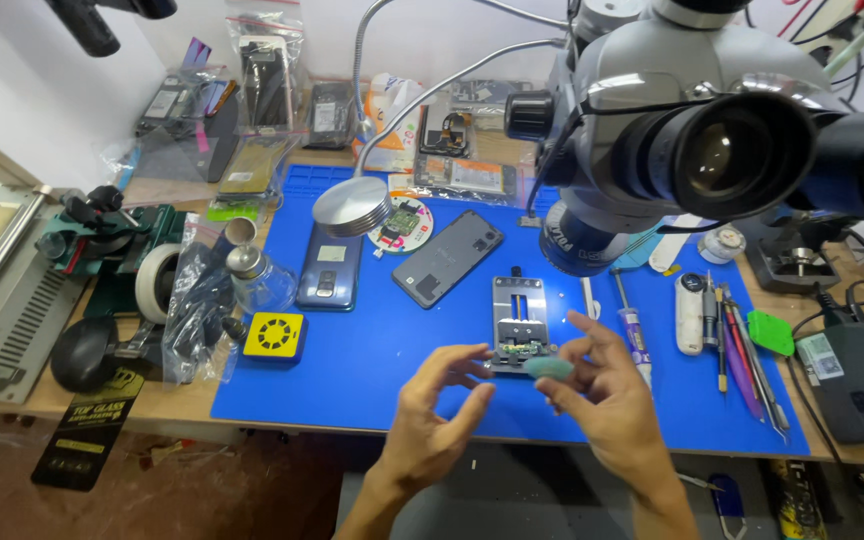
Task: The person works on a small circuit board secured in a metal clamp on a blue mat. They use a soldering iron to apply heat to the board's components while holding a spool of solder wire. The person manipulates the solder wire and the iron to work on specific points on the circuit board.
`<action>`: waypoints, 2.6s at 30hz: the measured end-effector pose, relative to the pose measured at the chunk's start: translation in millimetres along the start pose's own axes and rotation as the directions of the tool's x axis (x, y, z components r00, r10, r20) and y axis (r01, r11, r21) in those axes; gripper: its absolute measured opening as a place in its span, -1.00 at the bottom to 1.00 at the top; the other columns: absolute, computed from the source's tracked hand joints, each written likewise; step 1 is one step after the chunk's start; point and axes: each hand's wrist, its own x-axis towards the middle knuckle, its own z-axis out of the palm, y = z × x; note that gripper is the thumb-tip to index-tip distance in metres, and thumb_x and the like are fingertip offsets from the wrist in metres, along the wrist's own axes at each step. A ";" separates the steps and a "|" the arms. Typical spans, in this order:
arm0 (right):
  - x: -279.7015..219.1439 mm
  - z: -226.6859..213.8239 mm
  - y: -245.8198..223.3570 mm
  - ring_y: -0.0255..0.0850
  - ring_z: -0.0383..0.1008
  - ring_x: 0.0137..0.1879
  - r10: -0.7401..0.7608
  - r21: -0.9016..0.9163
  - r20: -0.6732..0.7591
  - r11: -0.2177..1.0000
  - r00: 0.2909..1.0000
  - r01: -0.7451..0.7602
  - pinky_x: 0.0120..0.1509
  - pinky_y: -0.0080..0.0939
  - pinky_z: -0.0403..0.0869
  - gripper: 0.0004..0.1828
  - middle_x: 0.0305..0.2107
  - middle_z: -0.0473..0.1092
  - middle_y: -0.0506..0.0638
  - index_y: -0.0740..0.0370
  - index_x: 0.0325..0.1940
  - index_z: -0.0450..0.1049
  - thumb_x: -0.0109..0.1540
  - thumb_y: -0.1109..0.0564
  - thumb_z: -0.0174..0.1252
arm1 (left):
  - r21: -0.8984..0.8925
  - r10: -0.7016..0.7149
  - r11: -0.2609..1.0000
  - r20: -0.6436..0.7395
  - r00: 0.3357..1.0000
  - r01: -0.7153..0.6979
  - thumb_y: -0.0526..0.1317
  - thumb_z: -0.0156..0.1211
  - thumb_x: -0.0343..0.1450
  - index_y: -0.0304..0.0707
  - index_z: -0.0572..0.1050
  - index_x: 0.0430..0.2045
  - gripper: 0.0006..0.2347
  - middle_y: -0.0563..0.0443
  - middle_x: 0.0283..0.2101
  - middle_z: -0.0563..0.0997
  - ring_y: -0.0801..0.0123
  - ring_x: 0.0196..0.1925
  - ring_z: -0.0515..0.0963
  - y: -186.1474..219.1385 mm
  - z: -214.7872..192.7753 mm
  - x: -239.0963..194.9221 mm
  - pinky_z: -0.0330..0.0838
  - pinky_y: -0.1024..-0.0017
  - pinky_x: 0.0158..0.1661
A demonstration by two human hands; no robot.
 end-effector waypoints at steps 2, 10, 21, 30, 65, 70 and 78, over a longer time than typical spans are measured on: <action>-1.8 21.2 -0.5 -0.16 0.51 -0.39 0.013 0.054 0.068 0.998 0.998 -0.017 -0.28 -0.20 0.58 -0.08 -0.33 0.33 0.01 0.17 0.54 0.21 0.11 0.38 0.36 | -0.097 -0.020 0.995 -0.033 0.999 0.016 -0.26 0.21 0.50 -0.30 0.53 0.03 -0.76 -0.10 -0.01 0.64 0.32 -0.16 0.71 9.0 11.6 -1.6 0.64 0.43 -0.06; 2.2 30.4 -11.1 -0.04 0.63 -0.23 0.074 0.024 0.131 0.997 0.989 -0.078 -0.14 -0.07 0.66 -0.45 -0.11 0.51 0.19 0.38 0.36 0.42 0.27 0.18 0.17 | -0.042 0.031 0.998 -0.188 0.982 -0.039 -0.24 0.16 0.54 -0.28 0.59 -0.16 -0.87 -0.04 -0.13 0.65 0.36 -0.10 0.63 6.2 0.2 -9.6 0.56 0.48 -0.04; 13.2 29.9 11.1 0.10 0.64 -0.31 0.179 0.121 0.052 0.975 0.982 -0.184 -0.15 0.00 0.72 -0.72 -0.31 0.59 0.33 0.52 -0.04 0.61 0.24 0.23 0.26 | 0.395 0.443 0.820 0.019 0.896 -0.414 -0.52 0.33 0.44 -0.27 0.54 -0.03 -0.74 -0.19 0.03 0.51 0.07 0.03 0.59 -4.3 -3.8 -19.2 0.64 0.27 0.07; -1.2 54.7 -4.6 -0.12 0.64 -0.39 0.063 -0.081 0.016 0.995 0.998 -0.062 -0.14 -0.20 0.69 -0.87 -0.50 0.59 0.12 0.34 -0.26 0.63 0.25 0.19 0.29 | -0.307 -0.304 0.920 -0.171 0.937 0.243 -0.36 0.34 0.42 -0.30 0.47 -0.10 -0.78 -0.13 -0.28 0.69 0.36 -0.26 0.68 -8.8 12.8 -19.7 0.71 0.43 -0.21; 16.2 -176.4 45.0 0.18 0.33 0.12 -0.316 -0.958 -0.279 0.154 0.907 -0.241 0.27 0.16 0.37 -0.56 0.02 0.44 0.15 0.20 0.35 0.55 0.45 -0.02 0.10 | 0.237 -0.298 0.908 -0.213 0.930 0.345 -0.13 0.08 0.57 -0.16 0.50 -0.28 -0.85 0.17 -0.58 0.38 0.55 -0.59 0.28 -48.3 -24.4 -1.7 0.22 0.50 -0.52; 29.4 -174.6 50.5 0.14 0.34 0.10 -0.358 -0.981 -0.183 0.125 0.916 -0.148 0.26 0.16 0.38 -0.64 -0.03 0.43 0.02 -0.07 0.27 0.62 0.39 -0.01 0.19 | 0.254 -0.277 0.910 -0.213 0.937 0.327 -0.14 0.09 0.57 -0.15 0.51 -0.28 -0.87 0.19 -0.56 0.39 0.57 -0.59 0.27 -49.7 -23.8 -2.1 0.21 0.52 -0.52; 34.5 -131.6 28.8 0.13 0.39 0.08 -0.546 -0.960 -0.168 0.281 0.821 -0.009 0.26 0.13 0.37 -0.80 -0.12 0.45 0.13 0.18 0.10 0.67 0.46 0.12 0.22 | 0.269 -0.217 0.924 -0.214 0.952 0.271 -0.18 0.08 0.56 -0.18 0.56 -0.21 -0.87 0.18 -0.52 0.41 0.60 -0.59 0.22 -45.0 -24.3 -1.9 0.15 0.53 -0.56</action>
